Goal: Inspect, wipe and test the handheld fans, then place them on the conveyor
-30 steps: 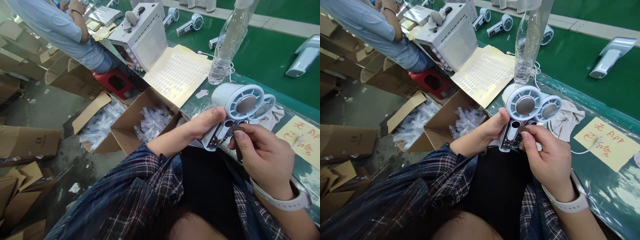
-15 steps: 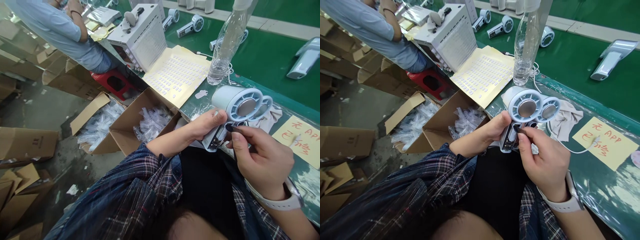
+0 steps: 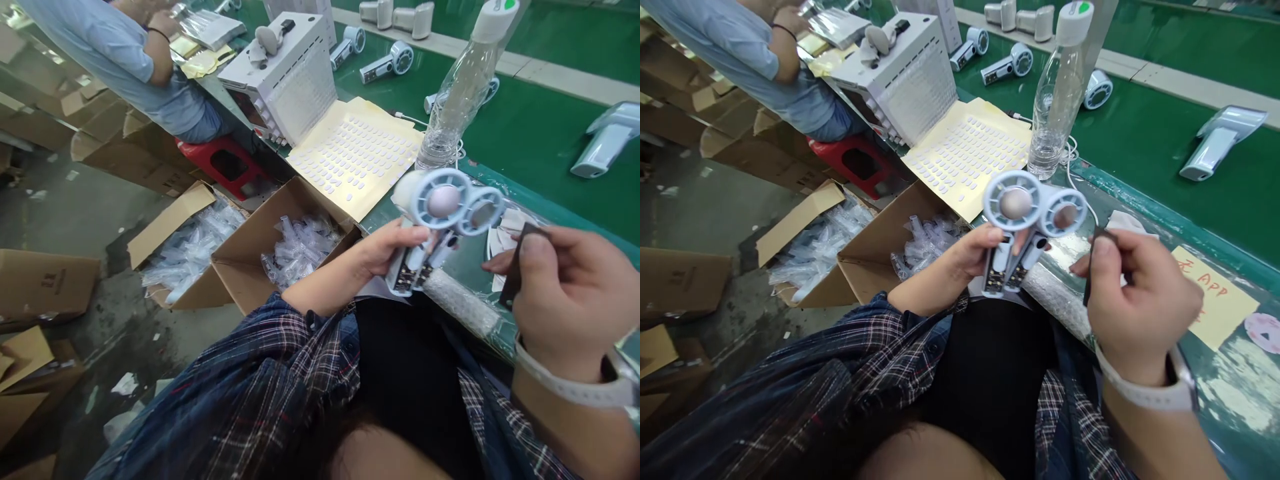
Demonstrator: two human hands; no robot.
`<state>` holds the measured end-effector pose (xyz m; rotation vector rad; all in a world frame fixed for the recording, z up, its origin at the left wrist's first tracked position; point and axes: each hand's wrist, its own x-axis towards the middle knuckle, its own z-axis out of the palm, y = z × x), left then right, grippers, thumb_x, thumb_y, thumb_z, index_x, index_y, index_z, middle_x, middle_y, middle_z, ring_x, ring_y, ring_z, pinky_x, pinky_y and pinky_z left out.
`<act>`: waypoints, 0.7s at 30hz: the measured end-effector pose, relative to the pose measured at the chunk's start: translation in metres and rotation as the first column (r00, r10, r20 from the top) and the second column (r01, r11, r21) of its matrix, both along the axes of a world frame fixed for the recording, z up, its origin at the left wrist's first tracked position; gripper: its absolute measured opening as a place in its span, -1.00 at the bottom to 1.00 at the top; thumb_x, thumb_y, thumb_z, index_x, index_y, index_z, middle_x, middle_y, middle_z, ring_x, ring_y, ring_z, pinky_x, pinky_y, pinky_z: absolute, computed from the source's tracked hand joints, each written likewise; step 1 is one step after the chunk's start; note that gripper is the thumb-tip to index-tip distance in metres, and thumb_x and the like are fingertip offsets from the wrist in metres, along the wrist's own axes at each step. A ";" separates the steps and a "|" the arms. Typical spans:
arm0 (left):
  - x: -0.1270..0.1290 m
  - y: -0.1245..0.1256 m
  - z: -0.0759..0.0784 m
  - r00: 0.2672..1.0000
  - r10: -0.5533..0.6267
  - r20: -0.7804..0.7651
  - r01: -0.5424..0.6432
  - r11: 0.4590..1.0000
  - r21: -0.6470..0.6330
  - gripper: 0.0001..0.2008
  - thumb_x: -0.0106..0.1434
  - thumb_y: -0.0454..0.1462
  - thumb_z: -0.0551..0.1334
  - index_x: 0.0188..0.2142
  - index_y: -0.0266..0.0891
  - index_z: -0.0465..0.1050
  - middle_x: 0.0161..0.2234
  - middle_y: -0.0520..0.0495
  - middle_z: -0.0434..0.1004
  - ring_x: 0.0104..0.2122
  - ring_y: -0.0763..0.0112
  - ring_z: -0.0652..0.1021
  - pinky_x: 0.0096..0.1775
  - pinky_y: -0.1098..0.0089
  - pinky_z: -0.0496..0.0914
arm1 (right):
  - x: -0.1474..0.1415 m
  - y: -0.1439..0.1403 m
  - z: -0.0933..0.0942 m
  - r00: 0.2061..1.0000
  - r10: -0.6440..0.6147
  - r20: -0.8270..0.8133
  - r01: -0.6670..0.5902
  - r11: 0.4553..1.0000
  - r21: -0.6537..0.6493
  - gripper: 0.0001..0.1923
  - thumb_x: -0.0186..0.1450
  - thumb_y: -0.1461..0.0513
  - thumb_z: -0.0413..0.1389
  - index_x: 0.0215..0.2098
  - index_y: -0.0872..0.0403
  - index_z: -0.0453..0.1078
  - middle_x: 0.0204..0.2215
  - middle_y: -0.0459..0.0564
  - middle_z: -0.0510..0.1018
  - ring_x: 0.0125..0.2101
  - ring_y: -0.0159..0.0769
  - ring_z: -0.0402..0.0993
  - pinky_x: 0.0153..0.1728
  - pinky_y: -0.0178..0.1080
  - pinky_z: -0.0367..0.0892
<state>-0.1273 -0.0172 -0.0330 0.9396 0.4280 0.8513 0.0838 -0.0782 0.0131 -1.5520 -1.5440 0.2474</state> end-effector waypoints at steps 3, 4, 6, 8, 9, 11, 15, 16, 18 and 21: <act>-0.031 0.007 0.001 0.979 0.202 0.002 -0.202 0.978 0.048 -0.31 0.02 0.35 0.53 -0.48 -0.21 0.46 -0.41 -0.05 0.60 -0.40 0.38 0.61 -0.26 0.34 0.53 | 0.003 0.059 -0.008 0.975 0.189 0.114 -0.155 0.953 -0.259 -0.78 0.48 0.18 0.20 -0.20 0.02 0.70 -0.55 -0.05 0.63 -0.51 -0.20 0.53 -0.35 -0.17 0.36; -0.041 0.009 0.002 0.961 0.278 0.003 -0.277 0.960 0.048 -0.32 0.02 0.33 0.54 -0.49 -0.21 0.46 -0.40 -0.06 0.61 -0.38 0.36 0.64 -0.24 0.34 0.55 | -0.001 0.076 -0.008 0.957 0.246 0.153 -0.189 0.931 -0.312 -0.81 0.45 0.21 0.20 -0.16 0.02 0.71 -0.51 -0.03 0.66 -0.47 -0.17 0.55 -0.33 -0.15 0.36; -0.055 0.009 0.004 0.923 0.385 0.000 -0.384 0.923 0.025 -0.33 0.02 0.32 0.56 -0.48 -0.22 0.48 -0.40 -0.08 0.64 -0.32 0.29 0.69 -0.20 0.33 0.57 | -0.015 0.097 0.000 0.907 0.302 0.295 -0.213 0.931 -0.297 -0.76 0.42 0.24 0.22 -0.01 0.04 0.70 -0.36 0.08 0.72 -0.32 -0.03 0.61 -0.23 -0.08 0.40; -0.061 0.007 0.006 0.896 0.444 -0.011 -0.444 0.896 -0.026 -0.32 -0.03 0.30 0.60 -0.47 -0.23 0.49 -0.40 -0.09 0.66 -0.33 0.29 0.68 -0.21 0.33 0.56 | -0.035 0.097 0.013 0.867 0.314 0.386 -0.280 0.949 -0.145 -0.68 0.45 0.21 0.22 0.12 0.08 0.66 -0.22 0.16 0.73 -0.18 0.06 0.63 -0.12 0.00 0.43; -0.061 0.005 0.007 0.886 0.464 -0.012 -0.464 0.884 -0.061 -0.32 -0.07 0.28 0.63 -0.46 -0.24 0.50 -0.42 -0.08 0.65 -0.36 0.32 0.66 -0.22 0.34 0.56 | -0.046 0.091 0.019 0.856 0.356 0.375 -0.355 0.932 -0.076 -0.67 0.47 0.19 0.21 0.15 0.07 0.64 -0.20 0.16 0.73 -0.17 0.05 0.63 -0.10 0.00 0.45; -0.054 0.003 0.009 0.873 0.487 0.011 -0.481 0.866 -0.138 -0.32 -0.16 0.23 0.68 -0.40 -0.25 0.55 -0.45 -0.02 0.64 -0.44 0.40 0.61 -0.26 0.37 0.54 | -0.066 0.073 0.029 0.821 0.515 0.248 -0.532 0.847 0.002 -0.73 0.51 0.17 0.20 0.11 0.03 0.61 -0.23 0.06 0.71 -0.25 -0.10 0.63 -0.15 -0.10 0.47; -0.037 0.006 0.006 0.880 0.468 0.085 -0.438 0.867 -0.237 -0.29 -0.22 0.17 0.74 -0.28 -0.27 0.63 -0.43 0.01 0.64 -0.43 0.42 0.60 -0.28 0.39 0.52 | -0.095 0.051 0.027 0.759 0.646 0.079 -0.650 0.759 0.036 -0.96 0.49 0.20 0.23 -0.12 0.00 0.52 -0.38 -0.11 0.64 -0.44 -0.29 0.55 -0.34 -0.26 0.41; -0.036 0.007 0.005 0.882 0.463 0.087 -0.429 0.866 -0.259 -0.27 -0.23 0.17 0.75 -0.27 -0.28 0.65 -0.40 -0.02 0.66 -0.39 0.38 0.62 -0.25 0.38 0.52 | -0.099 0.050 0.024 0.771 0.634 0.066 -0.637 0.770 0.045 -0.95 0.49 0.21 0.22 -0.17 -0.01 0.50 -0.40 -0.12 0.63 -0.46 -0.30 0.54 -0.36 -0.27 0.40; -0.039 0.007 0.000 0.883 0.462 0.081 -0.422 0.858 -0.292 -0.24 -0.23 0.19 0.75 -0.23 -0.29 0.67 -0.35 -0.06 0.70 -0.31 0.33 0.66 -0.19 0.38 0.52 | -0.101 0.053 0.019 0.782 0.622 0.036 -0.623 0.781 0.031 -0.87 0.51 0.21 0.18 -0.25 -0.02 0.46 -0.44 -0.13 0.61 -0.48 -0.32 0.53 -0.40 -0.28 0.38; -0.054 0.004 -0.011 0.895 0.435 0.098 -0.395 0.875 -0.281 -0.23 -0.15 0.29 0.69 -0.26 -0.29 0.65 -0.38 -0.06 0.68 -0.34 0.37 0.64 -0.23 0.41 0.47 | -0.087 0.075 0.027 0.797 0.604 -0.017 -0.604 0.797 -0.017 -0.78 0.53 0.15 0.17 -0.31 -0.02 0.44 -0.51 -0.15 0.58 -0.53 -0.33 0.52 -0.44 -0.28 0.36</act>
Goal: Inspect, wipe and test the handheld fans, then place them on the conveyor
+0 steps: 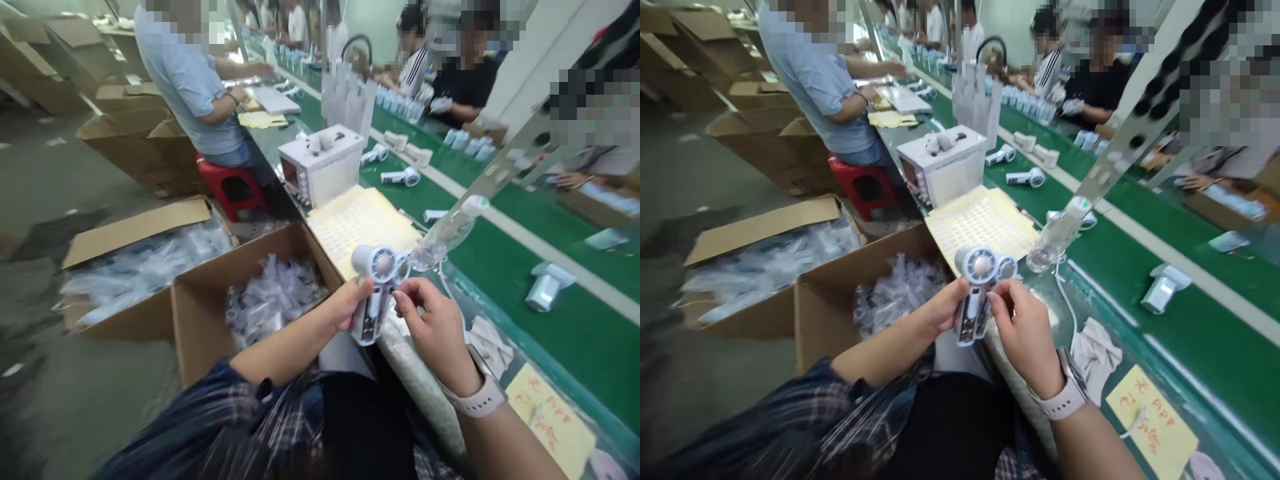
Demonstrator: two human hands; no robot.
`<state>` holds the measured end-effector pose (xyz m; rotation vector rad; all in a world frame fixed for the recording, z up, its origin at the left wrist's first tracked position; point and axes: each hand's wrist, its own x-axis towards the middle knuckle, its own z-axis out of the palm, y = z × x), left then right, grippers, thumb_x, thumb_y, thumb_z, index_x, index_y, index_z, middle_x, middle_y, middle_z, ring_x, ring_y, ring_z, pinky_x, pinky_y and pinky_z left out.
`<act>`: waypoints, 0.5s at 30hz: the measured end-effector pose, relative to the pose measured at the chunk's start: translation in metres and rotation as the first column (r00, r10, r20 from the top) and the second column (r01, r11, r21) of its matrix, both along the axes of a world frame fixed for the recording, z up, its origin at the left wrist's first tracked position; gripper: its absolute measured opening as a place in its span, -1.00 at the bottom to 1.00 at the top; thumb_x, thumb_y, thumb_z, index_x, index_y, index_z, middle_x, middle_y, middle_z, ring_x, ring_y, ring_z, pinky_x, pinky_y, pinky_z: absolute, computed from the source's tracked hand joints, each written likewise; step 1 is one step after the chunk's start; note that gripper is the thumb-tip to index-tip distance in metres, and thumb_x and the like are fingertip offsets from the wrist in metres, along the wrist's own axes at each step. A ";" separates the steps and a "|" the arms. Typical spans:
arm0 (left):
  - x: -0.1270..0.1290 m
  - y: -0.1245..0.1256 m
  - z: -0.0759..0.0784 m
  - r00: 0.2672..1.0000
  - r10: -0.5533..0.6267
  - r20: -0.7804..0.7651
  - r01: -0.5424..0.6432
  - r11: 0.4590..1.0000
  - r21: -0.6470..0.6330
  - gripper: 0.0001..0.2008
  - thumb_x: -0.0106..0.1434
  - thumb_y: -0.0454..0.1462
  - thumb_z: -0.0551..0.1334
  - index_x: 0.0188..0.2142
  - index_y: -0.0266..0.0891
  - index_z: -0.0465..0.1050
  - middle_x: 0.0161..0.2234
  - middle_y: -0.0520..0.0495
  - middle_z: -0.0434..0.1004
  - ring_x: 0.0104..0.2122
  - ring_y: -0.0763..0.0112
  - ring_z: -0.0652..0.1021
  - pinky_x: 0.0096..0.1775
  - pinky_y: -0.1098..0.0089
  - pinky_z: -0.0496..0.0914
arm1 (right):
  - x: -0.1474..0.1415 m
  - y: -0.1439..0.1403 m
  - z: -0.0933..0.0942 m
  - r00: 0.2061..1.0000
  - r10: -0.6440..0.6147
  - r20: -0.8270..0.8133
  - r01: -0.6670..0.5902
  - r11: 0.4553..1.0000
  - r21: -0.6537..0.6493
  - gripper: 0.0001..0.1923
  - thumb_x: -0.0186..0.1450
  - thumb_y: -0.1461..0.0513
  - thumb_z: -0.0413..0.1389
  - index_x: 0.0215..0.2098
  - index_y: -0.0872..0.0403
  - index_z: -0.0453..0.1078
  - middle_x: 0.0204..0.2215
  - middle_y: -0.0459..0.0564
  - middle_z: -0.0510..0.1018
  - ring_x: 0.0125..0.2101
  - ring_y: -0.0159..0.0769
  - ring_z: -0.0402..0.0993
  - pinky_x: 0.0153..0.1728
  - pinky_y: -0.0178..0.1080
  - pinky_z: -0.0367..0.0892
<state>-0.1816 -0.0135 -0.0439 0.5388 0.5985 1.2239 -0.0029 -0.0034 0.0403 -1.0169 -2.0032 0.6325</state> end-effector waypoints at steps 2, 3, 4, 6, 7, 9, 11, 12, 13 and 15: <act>-0.009 -0.002 -0.011 0.997 -0.071 0.010 0.070 0.997 0.027 -0.26 -0.07 0.32 0.65 -0.38 -0.30 0.58 -0.39 -0.09 0.67 -0.37 0.38 0.62 -0.24 0.41 0.47 | 0.018 0.028 0.022 0.993 -0.100 -0.058 0.100 0.995 -0.011 -0.80 0.48 0.11 0.22 -0.30 -0.01 0.46 -0.53 -0.14 0.58 -0.54 -0.32 0.51 -0.47 -0.27 0.37; -0.010 -0.003 -0.018 0.993 -0.118 0.017 0.117 0.992 0.041 -0.25 -0.06 0.33 0.63 -0.41 -0.30 0.55 -0.39 -0.11 0.67 -0.37 0.38 0.62 -0.23 0.41 0.48 | 0.027 0.045 0.039 0.978 -0.176 -0.109 0.177 0.984 -0.001 -0.82 0.44 0.12 0.26 -0.29 0.00 0.48 -0.53 -0.12 0.58 -0.54 -0.30 0.51 -0.49 -0.26 0.37; -0.010 -0.005 -0.025 0.985 -0.170 0.026 0.168 0.984 0.052 -0.23 -0.06 0.37 0.61 -0.43 -0.30 0.53 -0.37 -0.13 0.68 -0.36 0.37 0.63 -0.24 0.40 0.49 | 0.037 0.063 0.058 0.950 -0.258 -0.176 0.264 0.965 0.011 -0.86 0.40 0.15 0.29 -0.28 0.01 0.49 -0.53 -0.10 0.58 -0.55 -0.30 0.50 -0.51 -0.25 0.38; -0.002 -0.006 -0.039 0.961 -0.272 0.053 0.268 0.961 0.070 -0.17 -0.07 0.45 0.55 -0.45 -0.29 0.50 -0.31 -0.19 0.71 -0.35 0.34 0.64 -0.26 0.38 0.50 | 0.051 0.099 0.100 0.871 -0.395 -0.292 0.427 0.903 0.053 -0.90 0.37 0.25 0.30 -0.30 0.03 0.49 -0.51 -0.06 0.58 -0.56 -0.32 0.48 -0.51 -0.24 0.40; 0.003 -0.006 -0.045 0.946 -0.316 0.069 0.311 0.947 0.079 -0.15 -0.07 0.49 0.51 -0.44 -0.28 0.48 -0.28 -0.22 0.72 -0.34 0.32 0.64 -0.27 0.38 0.49 | 0.055 0.116 0.119 0.844 -0.429 -0.321 0.476 0.876 0.080 -0.90 0.39 0.29 0.27 -0.31 0.03 0.47 -0.51 -0.06 0.56 -0.56 -0.34 0.48 -0.51 -0.25 0.39; 0.013 -0.005 -0.057 0.916 -0.387 0.103 0.378 0.920 0.100 -0.13 -0.06 0.51 0.48 -0.44 -0.27 0.46 -0.24 -0.26 0.73 -0.31 0.27 0.66 -0.27 0.35 0.49 | 0.057 0.143 0.150 0.816 -0.465 -0.342 0.531 0.838 0.127 -0.85 0.40 0.34 0.24 -0.32 0.03 0.44 -0.50 -0.05 0.56 -0.57 -0.36 0.46 -0.51 -0.25 0.36; 0.018 -0.002 -0.067 0.893 -0.428 0.136 0.414 0.902 0.119 -0.14 -0.04 0.51 0.48 -0.45 -0.26 0.43 -0.20 -0.26 0.73 -0.23 0.21 0.68 -0.20 0.30 0.52 | 0.055 0.162 0.169 0.807 -0.473 -0.353 0.552 0.816 0.169 -0.83 0.41 0.34 0.23 -0.33 0.02 0.43 -0.49 -0.04 0.56 -0.58 -0.36 0.47 -0.52 -0.25 0.34; 0.019 0.001 -0.071 0.885 -0.440 0.152 0.424 0.897 0.127 -0.14 -0.02 0.51 0.47 -0.45 -0.25 0.42 -0.16 -0.27 0.73 -0.18 0.18 0.69 -0.16 0.28 0.53 | 0.055 0.169 0.174 0.805 -0.472 -0.358 0.559 0.806 0.193 -0.84 0.42 0.33 0.24 -0.32 0.02 0.43 -0.48 -0.03 0.57 -0.57 -0.35 0.48 -0.51 -0.24 0.35; 0.018 0.003 -0.074 0.878 -0.448 0.168 0.429 0.893 0.135 -0.15 0.00 0.51 0.46 -0.46 -0.25 0.40 -0.11 -0.28 0.73 -0.12 0.15 0.69 -0.11 0.26 0.54 | 0.054 0.175 0.177 0.806 -0.476 -0.353 0.567 0.792 0.226 -0.85 0.44 0.30 0.24 -0.31 0.02 0.43 -0.46 -0.01 0.59 -0.56 -0.33 0.50 -0.50 -0.23 0.37; 0.016 0.007 -0.079 0.864 -0.461 0.202 0.435 0.886 0.162 -0.15 0.07 0.52 0.41 -0.44 -0.24 0.40 -0.01 -0.28 0.72 -0.02 0.12 0.69 -0.06 0.25 0.55 | 0.057 0.190 0.179 0.838 -0.483 -0.253 0.545 0.767 0.340 -0.87 0.50 0.22 0.19 -0.25 0.03 0.44 -0.40 0.07 0.62 -0.50 -0.27 0.54 -0.45 -0.18 0.41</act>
